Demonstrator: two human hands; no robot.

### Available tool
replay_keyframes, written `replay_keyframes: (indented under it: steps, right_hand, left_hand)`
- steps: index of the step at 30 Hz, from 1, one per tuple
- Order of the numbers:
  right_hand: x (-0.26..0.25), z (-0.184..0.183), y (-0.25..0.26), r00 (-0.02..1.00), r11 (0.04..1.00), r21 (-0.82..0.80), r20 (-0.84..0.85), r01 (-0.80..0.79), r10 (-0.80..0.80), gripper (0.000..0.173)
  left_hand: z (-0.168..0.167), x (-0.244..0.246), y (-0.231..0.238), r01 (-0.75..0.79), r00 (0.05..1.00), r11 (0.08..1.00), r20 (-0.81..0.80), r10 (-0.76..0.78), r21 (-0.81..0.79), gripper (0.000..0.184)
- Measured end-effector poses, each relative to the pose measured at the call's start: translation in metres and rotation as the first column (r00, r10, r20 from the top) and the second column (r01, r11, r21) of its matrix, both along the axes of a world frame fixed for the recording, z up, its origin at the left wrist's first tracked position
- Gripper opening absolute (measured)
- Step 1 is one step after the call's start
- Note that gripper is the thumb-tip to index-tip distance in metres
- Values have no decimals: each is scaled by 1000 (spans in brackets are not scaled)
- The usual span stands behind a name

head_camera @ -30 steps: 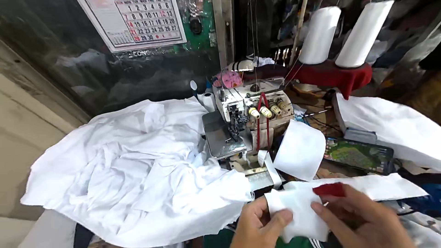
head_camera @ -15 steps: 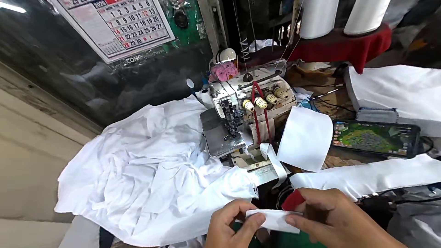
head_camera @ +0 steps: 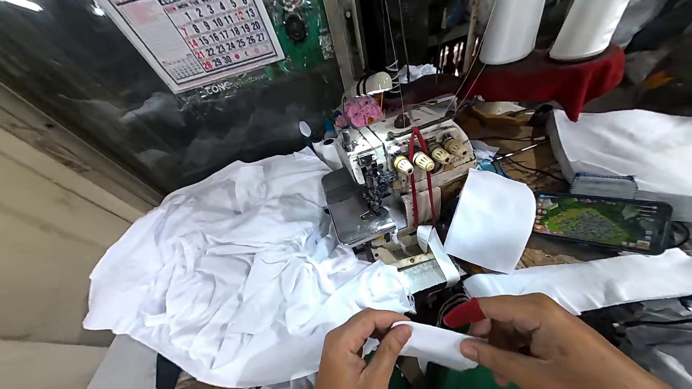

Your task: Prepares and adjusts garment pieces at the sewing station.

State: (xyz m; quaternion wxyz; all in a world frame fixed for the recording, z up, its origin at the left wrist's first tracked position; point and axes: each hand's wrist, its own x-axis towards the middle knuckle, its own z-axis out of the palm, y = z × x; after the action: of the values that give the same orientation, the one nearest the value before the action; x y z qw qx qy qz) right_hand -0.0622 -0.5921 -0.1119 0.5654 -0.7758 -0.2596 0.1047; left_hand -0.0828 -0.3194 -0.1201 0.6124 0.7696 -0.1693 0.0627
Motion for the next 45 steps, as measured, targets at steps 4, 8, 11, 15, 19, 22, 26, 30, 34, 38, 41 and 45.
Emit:
replay_keyframes:
  steps: [4,8,11,15,19,22,26,30,34,38,41,45]
  right_hand:
    - [2,-10,7,996,999,-20,-89,27,-29,21]
    - [19,-12,18,998,1000,26,-68,15,-13,31]
    - [35,14,35,999,993,120,-38,8,-4,37]
    - [90,-16,67,970,966,167,-172,198,-170,23]
    - [101,-36,79,935,925,255,-290,280,-204,22]
    - [93,-35,79,924,916,281,-334,285,-186,19]
    - [91,-23,74,929,916,293,-325,276,-176,16]
    - [109,-27,82,915,887,303,-317,347,-249,20]
    - [97,-23,82,921,886,309,-293,347,-258,18]
    - [99,-27,94,887,823,373,-345,429,-307,19]
    - [124,-31,113,844,769,363,-330,526,-422,33]
    - [131,-33,119,855,769,376,-272,518,-442,38]
  left_hand:
    - [-20,2,-10,-132,991,991,11,132,-7,10]
    - [-13,18,1,-79,996,996,-47,81,52,17]
    - [38,51,13,-121,985,974,146,94,191,15]
    - [40,144,20,-301,916,808,388,99,506,23]
    - [25,174,19,-419,891,656,425,161,628,25]
    - [26,159,9,-495,842,635,507,183,592,26]
    - [8,145,2,-495,806,680,577,128,540,25]
    - [3,156,17,-481,802,694,588,102,536,25]
    - [22,137,15,-466,836,662,538,112,587,27]
    - [12,148,13,-476,848,715,483,219,512,21]
    - [16,187,34,-456,876,694,419,240,557,18]
    - [24,206,44,-404,915,614,283,289,678,30]
